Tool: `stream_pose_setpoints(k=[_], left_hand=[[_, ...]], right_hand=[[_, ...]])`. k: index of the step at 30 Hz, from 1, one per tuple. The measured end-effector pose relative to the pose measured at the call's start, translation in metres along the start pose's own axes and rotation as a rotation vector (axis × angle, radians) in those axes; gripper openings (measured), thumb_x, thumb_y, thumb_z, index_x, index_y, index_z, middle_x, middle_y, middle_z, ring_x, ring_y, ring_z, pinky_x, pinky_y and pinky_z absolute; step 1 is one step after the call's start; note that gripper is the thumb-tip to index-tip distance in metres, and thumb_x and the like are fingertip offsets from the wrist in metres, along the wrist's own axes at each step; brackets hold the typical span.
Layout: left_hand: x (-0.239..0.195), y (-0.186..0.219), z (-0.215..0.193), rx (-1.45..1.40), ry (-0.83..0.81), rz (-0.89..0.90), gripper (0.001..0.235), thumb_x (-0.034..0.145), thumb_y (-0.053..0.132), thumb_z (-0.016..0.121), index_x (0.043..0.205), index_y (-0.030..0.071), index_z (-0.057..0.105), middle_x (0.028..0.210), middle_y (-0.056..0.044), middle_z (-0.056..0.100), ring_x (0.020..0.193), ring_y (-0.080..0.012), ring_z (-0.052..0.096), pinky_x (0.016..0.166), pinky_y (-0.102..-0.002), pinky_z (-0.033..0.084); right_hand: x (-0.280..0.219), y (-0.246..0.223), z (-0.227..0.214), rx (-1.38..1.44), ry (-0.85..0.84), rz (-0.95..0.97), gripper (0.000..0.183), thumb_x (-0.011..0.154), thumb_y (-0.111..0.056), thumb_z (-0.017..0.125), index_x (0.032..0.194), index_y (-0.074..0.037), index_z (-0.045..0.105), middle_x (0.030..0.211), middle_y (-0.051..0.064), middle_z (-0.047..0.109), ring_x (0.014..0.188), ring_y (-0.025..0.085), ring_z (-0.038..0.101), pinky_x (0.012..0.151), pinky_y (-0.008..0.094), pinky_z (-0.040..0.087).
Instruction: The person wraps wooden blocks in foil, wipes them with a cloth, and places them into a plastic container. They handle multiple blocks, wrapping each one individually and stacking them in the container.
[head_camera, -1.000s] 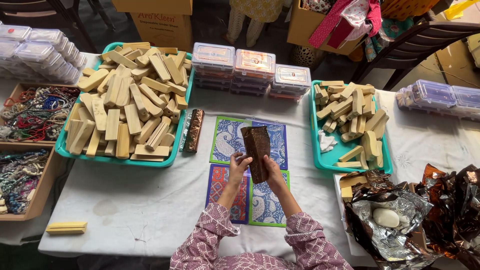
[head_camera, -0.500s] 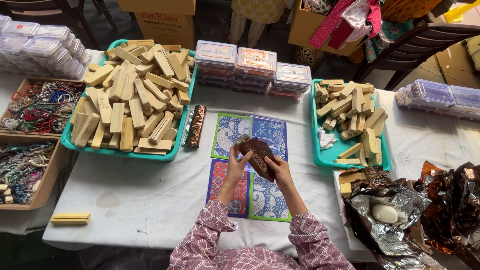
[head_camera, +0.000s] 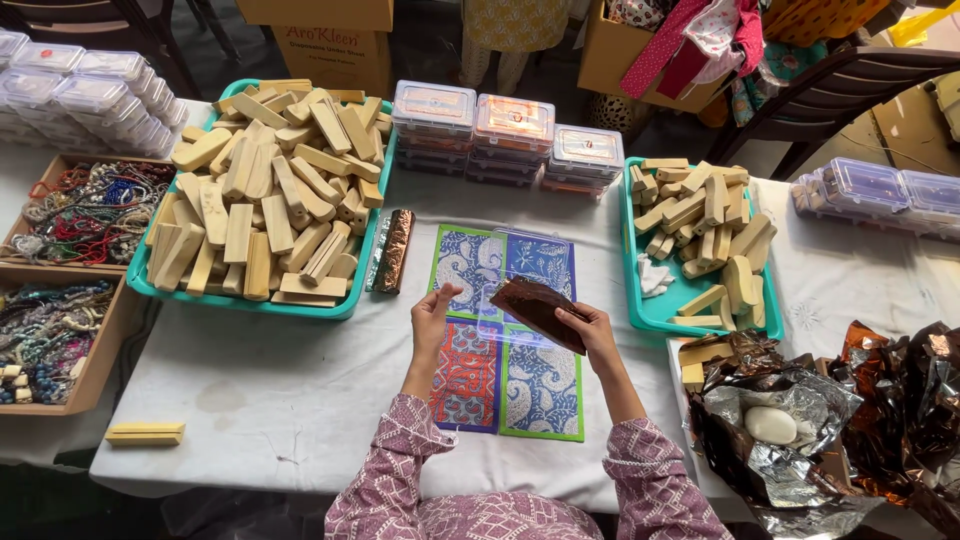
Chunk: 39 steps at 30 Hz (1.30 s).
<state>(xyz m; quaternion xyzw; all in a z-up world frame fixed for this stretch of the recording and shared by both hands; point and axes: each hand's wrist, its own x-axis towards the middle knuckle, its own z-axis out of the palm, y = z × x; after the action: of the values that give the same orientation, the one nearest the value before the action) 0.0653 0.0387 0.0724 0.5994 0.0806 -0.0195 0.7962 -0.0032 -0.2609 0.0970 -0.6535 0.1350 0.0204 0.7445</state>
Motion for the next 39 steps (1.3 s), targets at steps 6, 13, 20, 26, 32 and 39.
stream_pose_setpoints(k=[6, 13, 20, 26, 32, 39], left_hand=[[-0.02, 0.003, 0.025, 0.548, 0.007, 0.35, 0.034, 0.091, 0.041, 0.076, 0.103, 0.01, 0.078, 0.117, -0.002, 0.074, 0.118, -0.0205, 0.067, 0.104, -0.038, 0.052], [-0.033, 0.072, 0.055, 0.796, -0.245, 0.497, 0.07, 0.075, 0.038, 0.086, 0.131, 0.005, 0.06, 0.118, -0.013, 0.068, 0.102, -0.027, 0.068, 0.089, -0.042, 0.054], [0.015, -0.02, 0.037, 0.361, -0.44, -0.029, 0.035, 0.079, 0.035, 0.082, 0.1, 0.007, 0.08, 0.084, -0.003, 0.079, 0.075, -0.0109, 0.074, 0.07, -0.026, 0.059], [0.018, -0.016, 0.052, 0.584, -0.271, 0.031, 0.039, 0.08, 0.042, 0.084, 0.093, 0.006, 0.081, 0.077, -0.006, 0.078, 0.067, -0.013, 0.071, 0.064, -0.03, 0.055], [0.044, -0.03, 0.056, 0.571, -0.307, -0.165, 0.031, 0.078, 0.037, 0.083, 0.094, 0.01, 0.082, 0.084, -0.007, 0.079, 0.076, -0.019, 0.074, 0.07, -0.031, 0.055], [0.003, 0.007, 0.066, 1.029, -0.307, 1.047, 0.026, 0.093, 0.036, 0.085, 0.11, 0.021, 0.072, 0.116, 0.004, 0.074, 0.124, -0.0143, 0.061, 0.115, -0.037, 0.037]], right_hand=[[0.005, -0.005, 0.01, -0.106, -0.023, 0.044, 0.024, 0.087, -0.021, 0.081, 0.097, 0.0, 0.078, 0.078, 0.003, 0.072, 0.064, 0.007, 0.063, 0.057, 0.023, 0.049], [0.022, -0.012, 0.02, -0.338, -0.119, -0.025, 0.02, 0.087, -0.018, 0.08, 0.1, -0.003, 0.08, 0.081, 0.003, 0.075, 0.068, 0.008, 0.066, 0.059, 0.024, 0.052], [0.029, 0.0, 0.016, -0.348, -0.187, -0.05, 0.025, 0.088, -0.021, 0.08, 0.104, -0.002, 0.08, 0.086, 0.004, 0.074, 0.074, 0.008, 0.066, 0.065, 0.023, 0.052], [0.056, 0.032, -0.007, -0.117, -0.118, 0.072, 0.028, 0.091, -0.024, 0.081, 0.101, 0.0, 0.075, 0.083, 0.003, 0.07, 0.069, 0.009, 0.065, 0.061, 0.024, 0.052], [0.051, 0.007, 0.006, -0.045, -0.08, 0.133, 0.023, 0.087, -0.018, 0.081, 0.098, 0.003, 0.077, 0.082, 0.008, 0.074, 0.065, 0.012, 0.069, 0.058, 0.025, 0.055], [0.06, 0.022, -0.003, -0.011, -0.062, 0.131, 0.021, 0.086, -0.015, 0.08, 0.098, 0.002, 0.078, 0.086, 0.01, 0.076, 0.068, 0.012, 0.07, 0.061, 0.024, 0.057]])
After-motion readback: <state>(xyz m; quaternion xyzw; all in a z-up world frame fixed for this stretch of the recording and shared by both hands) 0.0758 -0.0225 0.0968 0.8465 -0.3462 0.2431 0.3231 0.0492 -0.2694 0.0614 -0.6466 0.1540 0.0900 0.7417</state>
